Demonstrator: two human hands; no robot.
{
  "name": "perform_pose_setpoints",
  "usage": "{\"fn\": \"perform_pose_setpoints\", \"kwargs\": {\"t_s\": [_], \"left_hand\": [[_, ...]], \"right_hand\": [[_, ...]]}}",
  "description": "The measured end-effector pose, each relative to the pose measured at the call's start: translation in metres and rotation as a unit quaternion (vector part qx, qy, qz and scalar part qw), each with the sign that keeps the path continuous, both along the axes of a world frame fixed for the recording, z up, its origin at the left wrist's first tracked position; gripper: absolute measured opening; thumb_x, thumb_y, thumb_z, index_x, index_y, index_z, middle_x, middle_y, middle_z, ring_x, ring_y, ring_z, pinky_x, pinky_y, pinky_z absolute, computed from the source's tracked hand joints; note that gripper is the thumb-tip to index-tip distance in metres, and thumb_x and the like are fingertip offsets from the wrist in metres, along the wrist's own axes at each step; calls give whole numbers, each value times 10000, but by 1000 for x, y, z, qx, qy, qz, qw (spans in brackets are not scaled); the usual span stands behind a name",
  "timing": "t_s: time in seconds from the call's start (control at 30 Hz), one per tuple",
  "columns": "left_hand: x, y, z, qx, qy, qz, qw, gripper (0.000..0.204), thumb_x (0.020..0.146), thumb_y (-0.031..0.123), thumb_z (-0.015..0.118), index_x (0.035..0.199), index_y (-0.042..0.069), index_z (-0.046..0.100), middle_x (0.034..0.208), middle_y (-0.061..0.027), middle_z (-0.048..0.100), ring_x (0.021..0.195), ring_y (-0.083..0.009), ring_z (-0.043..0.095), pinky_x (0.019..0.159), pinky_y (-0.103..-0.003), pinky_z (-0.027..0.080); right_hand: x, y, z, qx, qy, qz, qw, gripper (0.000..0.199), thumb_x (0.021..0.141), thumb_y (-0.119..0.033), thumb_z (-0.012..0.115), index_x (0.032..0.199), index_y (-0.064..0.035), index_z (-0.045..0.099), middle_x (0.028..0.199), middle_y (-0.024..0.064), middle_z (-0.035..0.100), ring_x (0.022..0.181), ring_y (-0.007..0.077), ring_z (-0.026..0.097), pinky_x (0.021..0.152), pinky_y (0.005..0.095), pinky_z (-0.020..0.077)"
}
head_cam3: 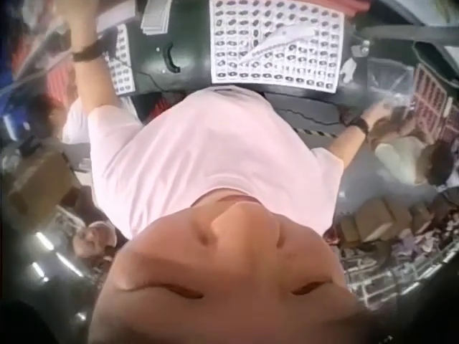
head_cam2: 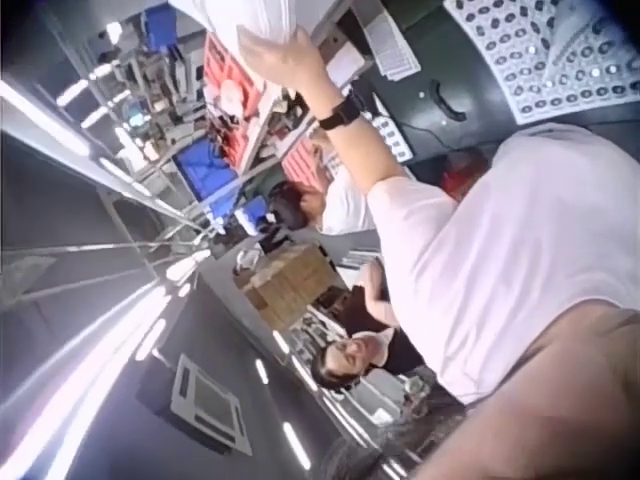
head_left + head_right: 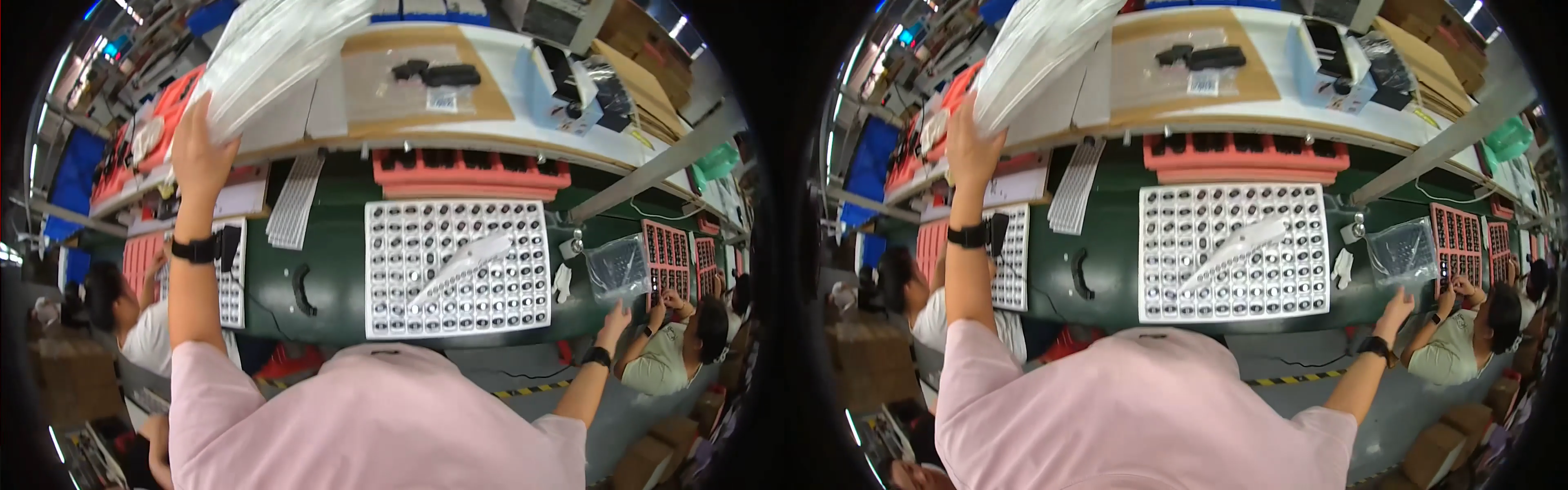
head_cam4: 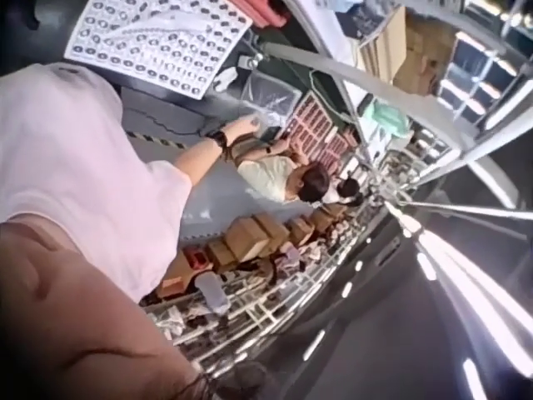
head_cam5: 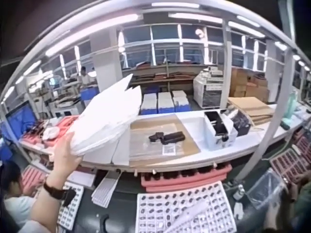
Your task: Sorting small electronic components into trays and organizing them on a production line.
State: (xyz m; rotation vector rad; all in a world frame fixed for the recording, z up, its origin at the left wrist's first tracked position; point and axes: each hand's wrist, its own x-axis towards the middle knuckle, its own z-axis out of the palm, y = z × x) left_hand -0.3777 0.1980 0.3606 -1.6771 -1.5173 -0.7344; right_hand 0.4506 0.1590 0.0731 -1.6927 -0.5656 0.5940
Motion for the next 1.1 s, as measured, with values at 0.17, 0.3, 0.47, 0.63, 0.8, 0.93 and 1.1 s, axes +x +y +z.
{"fn": "perform_pose_setpoints", "kwargs": {"t_s": [0.17, 0.3, 0.47, 0.63, 0.8, 0.93, 1.1], "left_hand": [[13, 1, -18, -120, 15, 44, 992, 929, 625, 208, 874, 1447, 198, 440, 1333, -172, 543, 1223, -359, 507, 1036, -493, 392], [33, -1, -43, -111, 121, 98, 982, 896, 742, 415, 782, 1502, 219, 348, 1448, -188, 409, 1340, -352, 397, 1121, -539, 289], [86, -62, -50, -95, -96, 17, 991, 834, 718, 358, 811, 1437, 166, 436, 1378, -186, 492, 1272, -372, 470, 1054, -512, 376], [168, -148, -125, -210, -337, -79, 914, 419, 829, 289, 717, 1188, 98, 619, 1102, -160, 651, 1004, -353, 622, 873, -440, 495], [203, -200, -179, -432, -433, -28, 791, 269, 862, 241, 684, 1073, 75, 676, 966, -125, 704, 887, -305, 668, 773, -401, 517], [205, -203, -197, -484, -475, -54, 733, 277, 861, 251, 684, 1081, 83, 675, 968, -137, 700, 890, -305, 668, 771, -397, 517], [199, -167, -200, -380, -453, -74, 803, 332, 834, 256, 699, 1120, 94, 648, 1044, -127, 684, 954, -332, 650, 800, -421, 508]], "right_hand": [[-107, 3, -2, -23, -262, 157, 952, 463, 940, -63, 573, 1367, 39, 424, 1335, 180, 493, 1160, 274, 527, 967, 364, 445], [-164, 18, -4, 31, -386, 298, 872, 498, 896, -26, 579, 1370, 25, 436, 1314, 177, 510, 1147, 292, 540, 930, 348, 460], [-250, 48, 14, 83, -404, 509, 755, 556, 830, -13, 634, 1361, -13, 467, 1334, 169, 496, 1209, 310, 498, 975, 390, 425], [-336, 57, 44, 42, -527, 682, 505, 664, 714, -21, 742, 1334, -75, 511, 1351, 160, 483, 1274, 335, 444, 1053, 457, 353], [-344, 77, 0, 18, -522, 707, 478, 612, 650, -23, 776, 1225, -93, 578, 1281, 154, 539, 1278, 344, 429, 1071, 497, 323], [-333, 86, -22, 49, -509, 694, 506, 478, 658, -34, 758, 1110, -105, 619, 1183, 107, 588, 1196, 337, 486, 1033, 481, 349], [-363, 68, 43, 96, -508, 670, 533, 389, 683, -38, 729, 1053, -104, 628, 1101, 76, 619, 1114, 299, 544, 1006, 461, 357]]}}
